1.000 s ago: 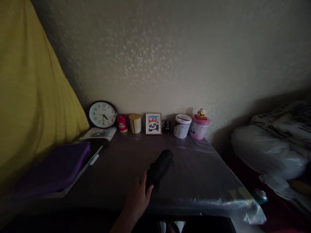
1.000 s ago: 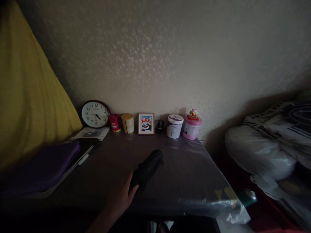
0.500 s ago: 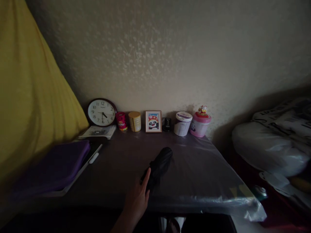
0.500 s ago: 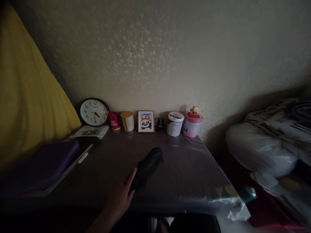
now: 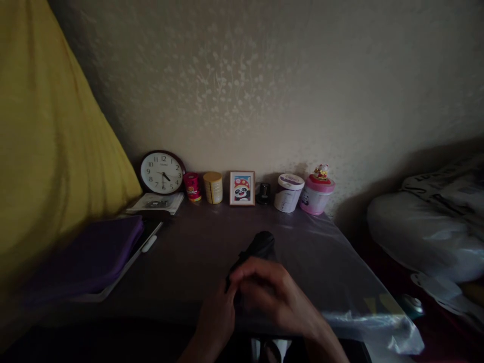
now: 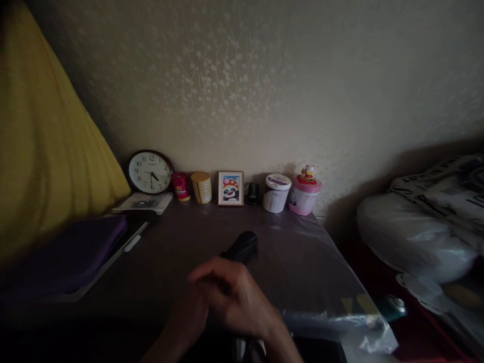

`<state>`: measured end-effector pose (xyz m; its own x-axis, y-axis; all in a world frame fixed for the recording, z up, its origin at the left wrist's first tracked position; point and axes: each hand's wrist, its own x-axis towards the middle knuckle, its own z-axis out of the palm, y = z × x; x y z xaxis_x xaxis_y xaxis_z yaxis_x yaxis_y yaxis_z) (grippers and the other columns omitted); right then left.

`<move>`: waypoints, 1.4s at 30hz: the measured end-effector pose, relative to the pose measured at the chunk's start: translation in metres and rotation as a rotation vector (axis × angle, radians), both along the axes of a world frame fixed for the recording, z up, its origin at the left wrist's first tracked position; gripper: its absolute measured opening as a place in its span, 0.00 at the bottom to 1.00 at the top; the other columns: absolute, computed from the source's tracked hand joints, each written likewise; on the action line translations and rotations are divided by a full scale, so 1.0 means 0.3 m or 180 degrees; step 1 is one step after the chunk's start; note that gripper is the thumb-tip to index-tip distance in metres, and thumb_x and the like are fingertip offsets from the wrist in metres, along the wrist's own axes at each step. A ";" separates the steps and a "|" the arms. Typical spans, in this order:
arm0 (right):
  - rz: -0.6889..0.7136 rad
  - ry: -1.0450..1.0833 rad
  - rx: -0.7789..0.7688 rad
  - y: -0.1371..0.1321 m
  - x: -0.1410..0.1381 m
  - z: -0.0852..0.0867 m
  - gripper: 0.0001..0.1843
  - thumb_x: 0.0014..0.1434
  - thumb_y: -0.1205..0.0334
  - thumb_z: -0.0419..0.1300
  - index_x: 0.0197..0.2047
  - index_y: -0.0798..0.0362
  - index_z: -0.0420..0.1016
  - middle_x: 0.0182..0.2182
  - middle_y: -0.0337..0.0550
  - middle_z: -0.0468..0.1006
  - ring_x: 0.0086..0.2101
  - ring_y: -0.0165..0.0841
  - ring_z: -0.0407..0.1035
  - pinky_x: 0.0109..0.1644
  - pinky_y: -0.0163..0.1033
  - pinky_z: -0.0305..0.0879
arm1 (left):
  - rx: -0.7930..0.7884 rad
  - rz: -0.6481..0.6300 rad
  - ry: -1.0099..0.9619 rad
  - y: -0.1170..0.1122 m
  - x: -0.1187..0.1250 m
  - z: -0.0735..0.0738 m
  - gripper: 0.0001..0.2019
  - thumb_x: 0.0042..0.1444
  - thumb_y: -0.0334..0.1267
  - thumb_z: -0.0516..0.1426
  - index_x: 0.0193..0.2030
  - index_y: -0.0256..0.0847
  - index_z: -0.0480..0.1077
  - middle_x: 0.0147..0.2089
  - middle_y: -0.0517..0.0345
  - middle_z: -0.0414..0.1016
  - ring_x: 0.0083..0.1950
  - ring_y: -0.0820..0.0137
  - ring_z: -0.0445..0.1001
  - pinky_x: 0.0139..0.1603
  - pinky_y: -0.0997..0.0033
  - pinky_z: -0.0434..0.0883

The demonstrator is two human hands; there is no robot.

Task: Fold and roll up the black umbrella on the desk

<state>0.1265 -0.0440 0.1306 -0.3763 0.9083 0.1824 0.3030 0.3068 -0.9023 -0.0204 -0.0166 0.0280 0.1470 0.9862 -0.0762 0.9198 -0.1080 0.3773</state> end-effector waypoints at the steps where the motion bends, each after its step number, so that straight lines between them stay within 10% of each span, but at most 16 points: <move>1: -0.0085 -0.0223 0.0110 0.100 -0.003 -0.008 0.13 0.58 0.60 0.52 0.44 0.47 0.74 0.38 0.39 0.77 0.38 0.32 0.71 0.41 0.36 0.66 | -0.0016 -0.0021 0.0057 -0.003 0.004 0.002 0.32 0.53 0.26 0.43 0.64 0.55 0.41 0.54 0.52 0.65 0.51 0.65 0.67 0.49 0.65 0.65; 5: -0.0468 -0.1382 0.0640 0.396 0.001 -0.127 0.17 0.56 0.69 0.49 0.45 0.55 0.74 0.43 0.48 0.76 0.44 0.36 0.70 0.49 0.38 0.62 | 0.0025 -0.0197 0.0287 -0.017 0.014 0.002 0.34 0.54 0.24 0.40 0.64 0.56 0.35 0.55 0.51 0.63 0.51 0.67 0.67 0.48 0.67 0.66; 9: -0.0345 -0.1895 0.0682 0.471 0.005 -0.235 0.18 0.54 0.70 0.50 0.45 0.56 0.73 0.44 0.50 0.76 0.45 0.37 0.70 0.49 0.38 0.61 | 0.0064 -0.0242 0.0224 -0.025 0.013 -0.009 0.34 0.54 0.24 0.41 0.65 0.55 0.35 0.53 0.51 0.64 0.50 0.68 0.68 0.48 0.69 0.66; 22: -0.0487 0.0292 -0.0372 0.395 0.127 -0.231 0.14 0.49 0.59 0.55 0.38 0.53 0.75 0.25 0.36 0.72 0.21 0.25 0.60 0.24 0.30 0.55 | 0.0068 -0.0159 0.0176 -0.017 0.004 -0.019 0.37 0.52 0.22 0.40 0.65 0.54 0.30 0.54 0.51 0.63 0.49 0.69 0.68 0.47 0.71 0.66; 28: -0.1581 0.0731 -0.0532 0.293 0.308 -0.287 0.19 0.49 0.51 0.58 0.40 0.54 0.75 0.18 0.34 0.65 0.20 0.26 0.56 0.25 0.32 0.53 | 0.0036 -0.0138 0.0131 -0.021 0.008 -0.010 0.35 0.55 0.24 0.40 0.65 0.49 0.27 0.51 0.50 0.66 0.49 0.69 0.68 0.47 0.73 0.65; 42: -0.1892 0.1033 -0.0587 0.264 0.327 -0.417 0.22 0.46 0.46 0.59 0.38 0.54 0.75 0.16 0.33 0.64 0.17 0.26 0.56 0.19 0.31 0.52 | 0.0033 -0.0034 -0.0074 0.012 -0.005 -0.036 0.34 0.55 0.28 0.44 0.66 0.43 0.32 0.56 0.48 0.65 0.54 0.69 0.67 0.50 0.72 0.64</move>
<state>0.2245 0.0353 0.0054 0.2410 0.9702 0.0246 0.0785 0.0058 -0.9969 -0.0219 -0.0131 0.0171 0.1590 0.9853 -0.0624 0.9096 -0.1216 0.3973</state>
